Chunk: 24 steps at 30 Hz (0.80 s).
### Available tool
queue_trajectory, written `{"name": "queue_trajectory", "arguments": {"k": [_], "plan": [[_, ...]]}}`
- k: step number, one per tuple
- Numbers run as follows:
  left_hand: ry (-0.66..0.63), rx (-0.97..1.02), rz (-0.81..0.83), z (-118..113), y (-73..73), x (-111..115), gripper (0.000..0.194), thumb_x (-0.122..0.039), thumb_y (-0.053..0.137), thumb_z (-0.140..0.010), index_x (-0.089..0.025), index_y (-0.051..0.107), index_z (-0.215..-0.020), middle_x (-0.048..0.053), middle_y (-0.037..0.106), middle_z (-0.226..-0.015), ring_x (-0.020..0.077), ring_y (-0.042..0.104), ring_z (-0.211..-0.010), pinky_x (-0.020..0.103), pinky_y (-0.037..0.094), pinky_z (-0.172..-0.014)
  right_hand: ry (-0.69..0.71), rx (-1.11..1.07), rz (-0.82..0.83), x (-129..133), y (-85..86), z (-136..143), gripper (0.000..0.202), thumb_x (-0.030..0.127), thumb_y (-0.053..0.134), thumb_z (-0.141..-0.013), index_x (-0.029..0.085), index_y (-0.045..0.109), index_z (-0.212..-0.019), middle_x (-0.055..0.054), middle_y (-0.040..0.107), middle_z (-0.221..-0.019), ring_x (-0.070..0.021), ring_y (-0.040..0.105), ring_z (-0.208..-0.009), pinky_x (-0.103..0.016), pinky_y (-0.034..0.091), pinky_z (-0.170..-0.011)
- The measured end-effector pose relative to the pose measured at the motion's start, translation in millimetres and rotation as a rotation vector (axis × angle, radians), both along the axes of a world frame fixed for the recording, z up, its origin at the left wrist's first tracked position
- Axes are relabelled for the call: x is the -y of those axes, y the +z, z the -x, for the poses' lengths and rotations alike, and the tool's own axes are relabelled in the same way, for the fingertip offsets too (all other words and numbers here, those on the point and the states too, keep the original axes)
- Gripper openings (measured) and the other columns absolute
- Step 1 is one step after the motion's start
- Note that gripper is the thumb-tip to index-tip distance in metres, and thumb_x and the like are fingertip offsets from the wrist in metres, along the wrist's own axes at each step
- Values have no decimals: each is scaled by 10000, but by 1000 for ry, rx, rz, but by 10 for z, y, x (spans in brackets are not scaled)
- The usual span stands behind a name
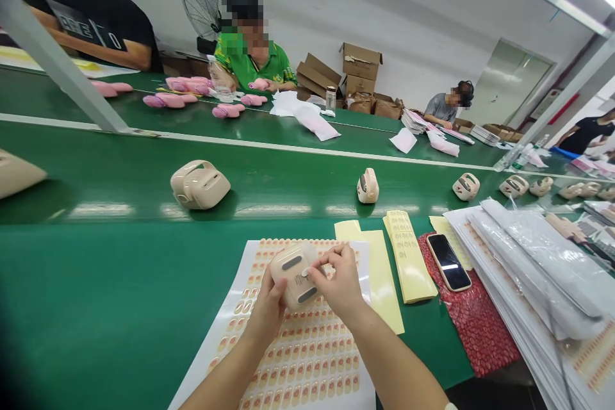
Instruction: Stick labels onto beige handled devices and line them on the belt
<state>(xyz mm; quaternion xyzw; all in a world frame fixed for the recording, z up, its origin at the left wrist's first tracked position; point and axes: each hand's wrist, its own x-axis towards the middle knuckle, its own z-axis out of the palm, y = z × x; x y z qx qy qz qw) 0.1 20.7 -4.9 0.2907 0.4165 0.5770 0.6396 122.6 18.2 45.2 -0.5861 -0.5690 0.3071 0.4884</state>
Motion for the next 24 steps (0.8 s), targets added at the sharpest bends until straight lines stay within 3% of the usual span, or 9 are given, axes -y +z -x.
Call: {"name": "queue_trajectory", "arguments": {"k": [4,7,9,13,17,21,24], "plan": [[21,8,23,-1,-11,-14,730,-528,714,-532,-279,468,-1172,48,573,-1085,262,553,-948,261,488,-613,72,12,-130,139,35,77,33,233,633,-668,223,607,-651,-31,465,-807,-188,490,-827,-363,402,-814],[44,86,95,23,9,-37,709,-555,706,-498,-241,525,-1107,42,628,-924,272,579,-880,286,504,-593,85,2,-163,165,68,-42,53,272,623,-682,220,612,-676,-36,486,-836,-185,508,-858,-352,404,-824],[11,172,158,62,50,-51,709,-565,695,-489,-236,537,-1097,42,646,-884,288,592,-844,328,518,-579,-25,51,-138,110,65,-292,81,293,611,-683,213,617,-674,-42,515,-858,-189,520,-891,-334,411,-809],[-59,305,180,148,110,-53,658,-560,676,-535,-329,518,-1130,21,659,-964,306,595,-881,395,534,-593,-435,255,54,-37,-25,-1059,135,292,551,-682,182,626,-659,-50,574,-832,-199,547,-849,-294,435,-697],[-61,370,121,206,17,-45,684,-559,705,-526,-374,501,-1152,18,651,-1035,330,520,-1058,443,516,-736,-564,370,138,-87,-190,-1595,130,234,552,-628,168,582,-520,-35,539,-624,-234,535,-771,-336,409,-708],[-134,532,88,275,-147,-96,625,-481,665,-636,-404,435,-1212,-4,627,-1104,290,537,-1054,449,485,-816,-602,481,169,-87,-291,-1662,107,142,544,-597,166,559,-494,-80,537,-691,-268,505,-816,-404,374,-789],[-258,770,-43,309,-234,-161,576,-506,535,-744,-393,348,-1277,29,579,-1186,295,554,-1035,483,465,-830,-571,533,124,-126,-285,-1493,102,129,531,-647,144,619,-698,-149,521,-923,-313,440,-974,-468,320,-867]]}}
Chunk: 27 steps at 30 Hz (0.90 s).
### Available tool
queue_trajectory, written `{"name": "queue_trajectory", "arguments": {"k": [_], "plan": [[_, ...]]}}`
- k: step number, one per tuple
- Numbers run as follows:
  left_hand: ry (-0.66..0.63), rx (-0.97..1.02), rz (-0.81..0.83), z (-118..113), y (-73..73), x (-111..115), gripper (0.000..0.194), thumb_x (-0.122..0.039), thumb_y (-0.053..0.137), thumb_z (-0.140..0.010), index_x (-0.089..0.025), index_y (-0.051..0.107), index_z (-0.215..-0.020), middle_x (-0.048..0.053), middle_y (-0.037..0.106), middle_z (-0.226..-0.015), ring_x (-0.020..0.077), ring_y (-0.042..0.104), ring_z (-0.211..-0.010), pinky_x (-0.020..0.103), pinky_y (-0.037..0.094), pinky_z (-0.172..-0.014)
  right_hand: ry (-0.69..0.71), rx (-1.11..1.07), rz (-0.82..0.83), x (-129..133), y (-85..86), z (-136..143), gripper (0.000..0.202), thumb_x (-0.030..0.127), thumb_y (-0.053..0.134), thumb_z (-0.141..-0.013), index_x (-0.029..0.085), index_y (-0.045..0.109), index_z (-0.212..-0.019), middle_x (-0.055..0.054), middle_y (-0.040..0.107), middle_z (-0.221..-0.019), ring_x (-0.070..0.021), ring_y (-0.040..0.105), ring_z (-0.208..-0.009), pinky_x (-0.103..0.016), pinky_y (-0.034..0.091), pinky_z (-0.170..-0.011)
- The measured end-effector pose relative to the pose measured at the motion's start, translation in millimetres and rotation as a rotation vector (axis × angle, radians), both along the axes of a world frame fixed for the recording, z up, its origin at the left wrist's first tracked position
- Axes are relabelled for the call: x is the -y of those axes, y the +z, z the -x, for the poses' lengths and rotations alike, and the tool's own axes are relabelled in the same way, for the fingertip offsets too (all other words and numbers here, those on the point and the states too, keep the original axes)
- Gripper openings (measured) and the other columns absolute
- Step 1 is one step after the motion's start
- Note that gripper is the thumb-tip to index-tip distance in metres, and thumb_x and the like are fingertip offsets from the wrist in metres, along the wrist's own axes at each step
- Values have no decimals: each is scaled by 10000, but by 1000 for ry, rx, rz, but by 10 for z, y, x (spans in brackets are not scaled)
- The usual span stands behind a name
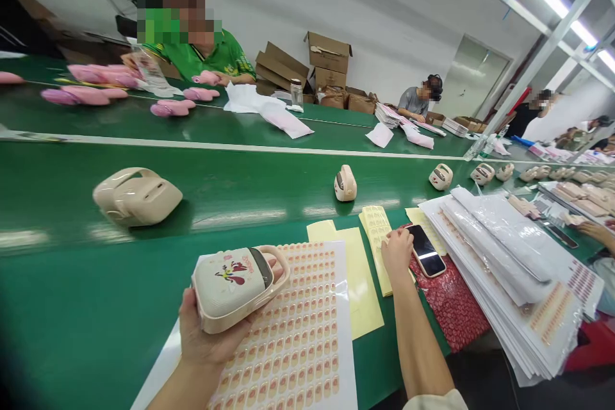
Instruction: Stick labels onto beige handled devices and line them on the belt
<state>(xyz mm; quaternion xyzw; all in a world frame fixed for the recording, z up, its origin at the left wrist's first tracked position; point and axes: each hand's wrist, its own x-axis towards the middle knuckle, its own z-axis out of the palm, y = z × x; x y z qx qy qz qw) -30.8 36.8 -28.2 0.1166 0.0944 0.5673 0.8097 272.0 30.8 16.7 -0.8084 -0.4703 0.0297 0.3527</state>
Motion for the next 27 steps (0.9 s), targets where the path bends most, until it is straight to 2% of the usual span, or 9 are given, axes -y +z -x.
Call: {"name": "queue_trajectory", "arguments": {"k": [4,8,12,16,18,20,22,25,27], "plan": [[-127,244,-167,8,-71,-72,630,-537,448,-783,-311,257,-1339,133,464,-1296,362,444,-1147,527,400,-884,283,-26,17,-185,-29,461,210,153,550,-710,191,623,-903,-93,522,-981,-235,484,-978,-367,372,-881],[-152,320,-216,13,-108,-108,611,-526,452,-787,-301,284,-1329,127,461,-1301,362,407,-1176,532,369,-921,464,-122,73,-432,-160,834,258,129,578,-692,218,621,-930,-57,541,-942,-187,563,-795,-326,452,-736],[-93,306,-226,7,-125,-118,527,-423,501,-798,-350,334,-1292,50,525,-1251,310,426,-1178,522,349,-955,489,-237,80,-535,-243,881,129,75,568,-659,188,610,-705,-38,537,-802,-184,573,-726,-335,462,-701],[-29,295,-206,-17,-151,-122,533,-373,555,-776,-337,365,-1273,39,557,-1211,283,431,-1181,491,356,-967,449,-357,2,-424,-181,999,62,175,539,-725,182,561,-668,-87,544,-950,-207,561,-901,-328,468,-720],[-18,288,-198,-32,-153,-117,544,-396,563,-765,-291,387,-1270,73,551,-1216,297,425,-1183,461,377,-959,487,-540,-53,-320,-106,1189,100,267,558,-731,189,557,-669,-95,549,-1053,-215,546,-973,-335,468,-747],[-11,289,-198,-50,-141,-107,548,-427,550,-769,-250,405,-1266,106,550,-1211,302,442,-1167,430,393,-951,559,-831,-125,-215,-25,1437,150,329,608,-690,195,561,-640,-85,550,-1122,-227,531,-1020,-365,447,-810],[9,303,-205,-69,-123,-97,534,-428,525,-787,-233,406,-1271,118,567,-1188,292,472,-1141,415,405,-942,590,-1026,-180,-129,40,1683,170,339,658,-631,195,574,-600,-85,544,-1153,-248,480,-1098,-409,370,-915],[45,336,-198,-92,-110,-83,508,-397,501,-810,-231,399,-1279,111,589,-1159,261,508,-1110,377,432,-918,532,-1019,-203,-55,81,1936,152,304,688,-581,191,588,-560,-99,517,-1176,-261,409,-1164,-431,234,-1011],[52,348,-175,-101,-114,-75,494,-384,495,-814,-224,409,-1274,111,582,-1169,249,522,-1095,346,454,-893,491,-985,-212,-39,73,2009,143,284,687,-574,190,583,-549,-105,504,-1176,-261,388,-1174,-423,209,-1021]]}}
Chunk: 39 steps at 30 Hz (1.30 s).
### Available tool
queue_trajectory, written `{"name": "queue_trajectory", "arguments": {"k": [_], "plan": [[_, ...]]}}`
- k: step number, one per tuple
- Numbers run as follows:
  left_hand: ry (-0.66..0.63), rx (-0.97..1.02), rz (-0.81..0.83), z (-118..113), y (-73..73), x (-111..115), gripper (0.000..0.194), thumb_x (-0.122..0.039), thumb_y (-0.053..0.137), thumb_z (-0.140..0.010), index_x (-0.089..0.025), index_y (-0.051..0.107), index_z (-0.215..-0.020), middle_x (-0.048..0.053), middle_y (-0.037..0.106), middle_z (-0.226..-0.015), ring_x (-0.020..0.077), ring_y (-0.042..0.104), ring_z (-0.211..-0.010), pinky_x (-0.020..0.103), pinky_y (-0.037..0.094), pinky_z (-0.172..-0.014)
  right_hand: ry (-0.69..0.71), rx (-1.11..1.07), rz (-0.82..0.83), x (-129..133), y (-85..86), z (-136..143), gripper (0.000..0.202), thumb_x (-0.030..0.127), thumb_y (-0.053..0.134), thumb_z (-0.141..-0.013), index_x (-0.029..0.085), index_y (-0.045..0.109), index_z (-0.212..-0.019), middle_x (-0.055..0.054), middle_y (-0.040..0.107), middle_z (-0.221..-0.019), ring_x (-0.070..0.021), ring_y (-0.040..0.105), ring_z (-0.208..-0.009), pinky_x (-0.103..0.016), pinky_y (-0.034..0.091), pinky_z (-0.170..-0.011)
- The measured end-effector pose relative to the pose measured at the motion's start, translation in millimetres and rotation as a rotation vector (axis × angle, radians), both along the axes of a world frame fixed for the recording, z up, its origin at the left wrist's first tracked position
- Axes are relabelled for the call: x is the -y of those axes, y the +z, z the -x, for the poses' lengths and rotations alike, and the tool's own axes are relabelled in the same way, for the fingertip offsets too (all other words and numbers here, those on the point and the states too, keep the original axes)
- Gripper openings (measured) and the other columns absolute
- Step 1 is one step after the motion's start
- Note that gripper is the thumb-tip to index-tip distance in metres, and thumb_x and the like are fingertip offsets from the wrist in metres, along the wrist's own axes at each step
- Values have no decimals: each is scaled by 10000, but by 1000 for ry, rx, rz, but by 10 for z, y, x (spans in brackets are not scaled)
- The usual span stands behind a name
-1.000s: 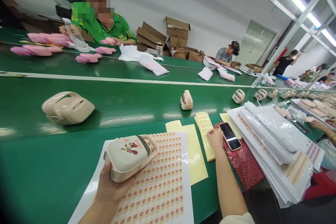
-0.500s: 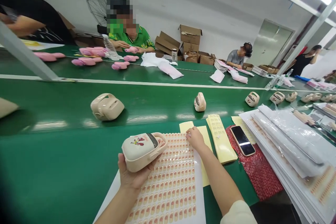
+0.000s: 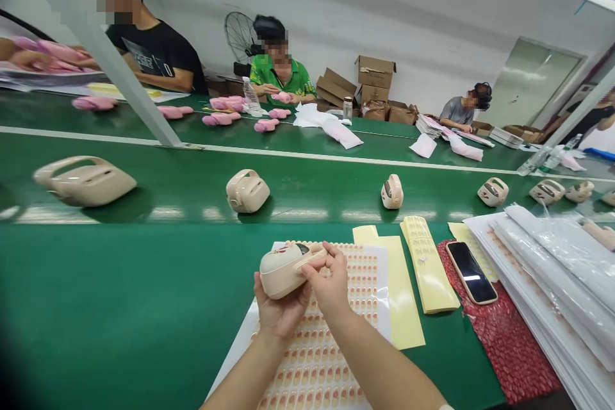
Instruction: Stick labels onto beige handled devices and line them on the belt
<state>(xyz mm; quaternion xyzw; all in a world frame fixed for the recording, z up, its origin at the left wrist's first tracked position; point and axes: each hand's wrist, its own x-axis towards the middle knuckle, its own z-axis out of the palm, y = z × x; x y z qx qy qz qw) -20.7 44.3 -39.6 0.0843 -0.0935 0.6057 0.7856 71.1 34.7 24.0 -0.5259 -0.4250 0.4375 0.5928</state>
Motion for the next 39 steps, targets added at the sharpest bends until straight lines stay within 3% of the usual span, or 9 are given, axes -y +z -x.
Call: {"name": "queue_trajectory", "arguments": {"k": [8,16,22,26,29,34,39], "plan": [[19,6,7,-33,31,20,422,-399,440,-835,-217,473,-1215,102,556,-1208,241,527,-1089,349,473,-868,-23,48,-5,-38,-26,-37,127,238,678,-576,198,569,-525,-72,528,-1078,-248,435,-1118,-407,264,-995],[-32,40,26,-28,-12,33,470,-425,422,-833,-215,420,-1254,116,544,-1216,235,522,-1092,336,459,-881,-92,145,-87,-7,-103,31,111,254,630,-644,202,562,-574,-71,521,-1045,-230,437,-1103,-406,300,-975],[-84,56,110,-42,81,74,582,-385,533,-761,-220,354,-1289,110,560,-1189,209,545,-1062,231,472,-839,-93,514,-336,16,-189,-3,70,291,632,-694,239,608,-735,-79,526,-1014,-247,459,-1048,-422,347,-913],[-97,55,114,-17,96,65,607,-382,532,-755,-254,315,-1307,99,573,-1163,227,545,-1062,214,513,-730,26,791,-342,22,-221,-127,219,365,640,-710,297,625,-918,-76,546,-1053,-270,480,-1011,-444,321,-894],[-97,27,90,12,52,46,572,-401,513,-764,-257,345,-1291,106,563,-1175,263,514,-1100,255,528,-707,85,872,-329,26,-217,-204,343,408,629,-717,293,591,-1037,-86,544,-1080,-278,476,-1019,-451,303,-904],[-83,-17,89,28,-6,35,541,-421,520,-766,-225,408,-1257,117,563,-1181,284,451,-1165,315,495,-825,63,655,-261,-24,-151,-189,533,441,602,-719,207,474,-1180,-132,451,-1201,-272,385,-1151,-435,298,-975],[-61,-9,33,5,9,47,501,-394,491,-798,-234,409,-1265,91,599,-1142,220,523,-1096,304,465,-876,111,390,-137,-105,-214,-48,489,377,548,-759,198,429,-1199,-112,444,-1214,-222,394,-1159,-380,319,-995]]}}
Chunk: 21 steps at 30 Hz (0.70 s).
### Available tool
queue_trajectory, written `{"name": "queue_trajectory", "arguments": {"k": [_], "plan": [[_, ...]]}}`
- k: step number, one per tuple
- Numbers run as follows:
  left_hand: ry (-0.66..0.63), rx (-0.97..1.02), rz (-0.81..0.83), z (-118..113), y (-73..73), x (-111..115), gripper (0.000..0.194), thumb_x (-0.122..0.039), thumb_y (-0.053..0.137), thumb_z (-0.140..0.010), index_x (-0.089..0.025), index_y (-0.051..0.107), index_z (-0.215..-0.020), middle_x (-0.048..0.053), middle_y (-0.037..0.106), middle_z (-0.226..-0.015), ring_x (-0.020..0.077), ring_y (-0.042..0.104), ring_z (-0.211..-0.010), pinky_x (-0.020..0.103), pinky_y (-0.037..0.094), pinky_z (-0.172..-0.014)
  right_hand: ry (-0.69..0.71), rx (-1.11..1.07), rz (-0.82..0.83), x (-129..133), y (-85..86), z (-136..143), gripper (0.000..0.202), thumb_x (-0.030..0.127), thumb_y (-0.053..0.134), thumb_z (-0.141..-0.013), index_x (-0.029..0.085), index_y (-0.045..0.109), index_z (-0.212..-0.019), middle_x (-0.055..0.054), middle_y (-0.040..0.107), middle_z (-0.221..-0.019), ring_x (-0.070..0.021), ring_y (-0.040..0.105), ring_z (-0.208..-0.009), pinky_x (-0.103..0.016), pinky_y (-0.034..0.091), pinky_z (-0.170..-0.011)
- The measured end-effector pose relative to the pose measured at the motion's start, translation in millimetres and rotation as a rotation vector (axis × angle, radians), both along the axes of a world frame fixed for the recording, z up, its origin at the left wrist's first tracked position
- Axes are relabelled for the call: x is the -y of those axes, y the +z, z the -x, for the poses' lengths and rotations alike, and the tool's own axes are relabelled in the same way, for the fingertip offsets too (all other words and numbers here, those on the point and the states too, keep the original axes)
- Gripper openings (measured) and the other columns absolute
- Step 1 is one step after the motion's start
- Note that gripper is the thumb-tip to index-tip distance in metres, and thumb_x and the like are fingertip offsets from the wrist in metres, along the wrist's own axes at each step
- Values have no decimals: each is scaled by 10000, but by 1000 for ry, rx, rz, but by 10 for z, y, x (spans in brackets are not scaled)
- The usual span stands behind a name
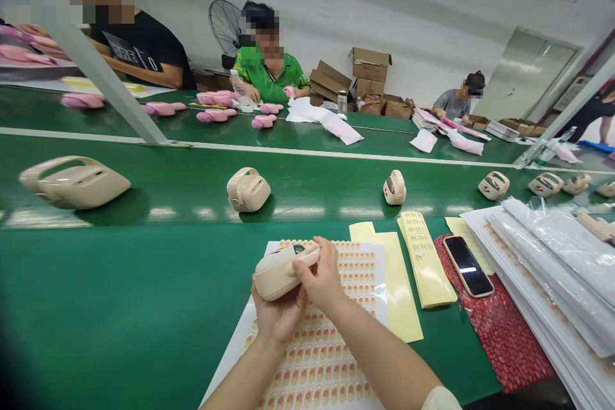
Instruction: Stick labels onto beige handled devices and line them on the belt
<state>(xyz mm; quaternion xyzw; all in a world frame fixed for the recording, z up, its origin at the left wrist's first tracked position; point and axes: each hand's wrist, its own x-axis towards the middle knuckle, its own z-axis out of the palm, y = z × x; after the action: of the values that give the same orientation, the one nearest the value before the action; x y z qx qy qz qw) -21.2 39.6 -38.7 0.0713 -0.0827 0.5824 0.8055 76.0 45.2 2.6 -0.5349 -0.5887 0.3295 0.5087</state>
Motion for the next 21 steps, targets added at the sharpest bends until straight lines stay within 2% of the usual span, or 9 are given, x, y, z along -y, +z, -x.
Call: {"name": "queue_trajectory", "arguments": {"k": [4,6,9,12,15,17,19,21], "plan": [[13,-44,-34,21,7,-16,472,-412,486,-802,-260,435,-1245,81,583,-1173,242,511,-1109,344,451,-899,109,-39,28,-115,-92,-189,391,341,516,-774,223,483,-1146,-80,507,-1157,-203,464,-1094,-353,396,-918],[-10,-72,-47,51,-1,-34,482,-423,508,-789,-280,434,-1243,77,578,-1179,260,511,-1106,379,452,-898,27,42,31,-211,-100,-423,320,310,494,-781,221,532,-1086,-78,534,-1115,-215,476,-1068,-382,397,-902],[-23,-83,-44,92,-12,-53,504,-398,521,-793,-345,370,-1271,42,577,-1181,256,512,-1105,422,447,-902,-214,208,68,-362,-102,-784,166,244,563,-718,217,621,-871,-88,558,-1036,-262,430,-1097,-450,297,-963],[1,-128,-11,89,-11,-50,547,-364,526,-804,-402,289,-1296,10,573,-1190,246,527,-1087,458,443,-900,-242,233,139,-454,-141,-988,49,197,646,-622,220,603,-627,-75,593,-860,-286,475,-1006,-485,295,-931],[46,-294,75,49,-6,-30,597,-338,568,-781,-395,281,-1302,7,588,-1170,253,531,-1080,475,426,-913,-199,183,164,-466,-165,-1042,124,224,643,-610,213,546,-534,-46,593,-753,-262,519,-916,-461,348,-873],[93,-478,130,13,-1,-9,639,-316,636,-725,-343,339,-1291,31,628,-1096,271,547,-1054,457,440,-898,-162,127,176,-436,-120,-1050,128,276,611,-643,202,549,-559,-50,605,-805,-243,542,-897,-429,385,-832],[150,-680,118,-28,16,23,718,-222,720,-627,-293,397,-1264,47,656,-1008,286,574,-1001,426,475,-849,-104,67,192,-374,-7,-1048,157,329,573,-683,193,572,-604,-64,614,-890,-225,565,-884,-391,421,-782],[236,-838,47,-80,48,73,829,-73,752,-519,-296,417,-1243,40,640,-1019,292,581,-976,408,495,-801,-31,18,199,-284,158,-1025,198,374,569,-694,191,590,-621,-65,614,-942,-210,578,-880,-351,442,-740]]}}
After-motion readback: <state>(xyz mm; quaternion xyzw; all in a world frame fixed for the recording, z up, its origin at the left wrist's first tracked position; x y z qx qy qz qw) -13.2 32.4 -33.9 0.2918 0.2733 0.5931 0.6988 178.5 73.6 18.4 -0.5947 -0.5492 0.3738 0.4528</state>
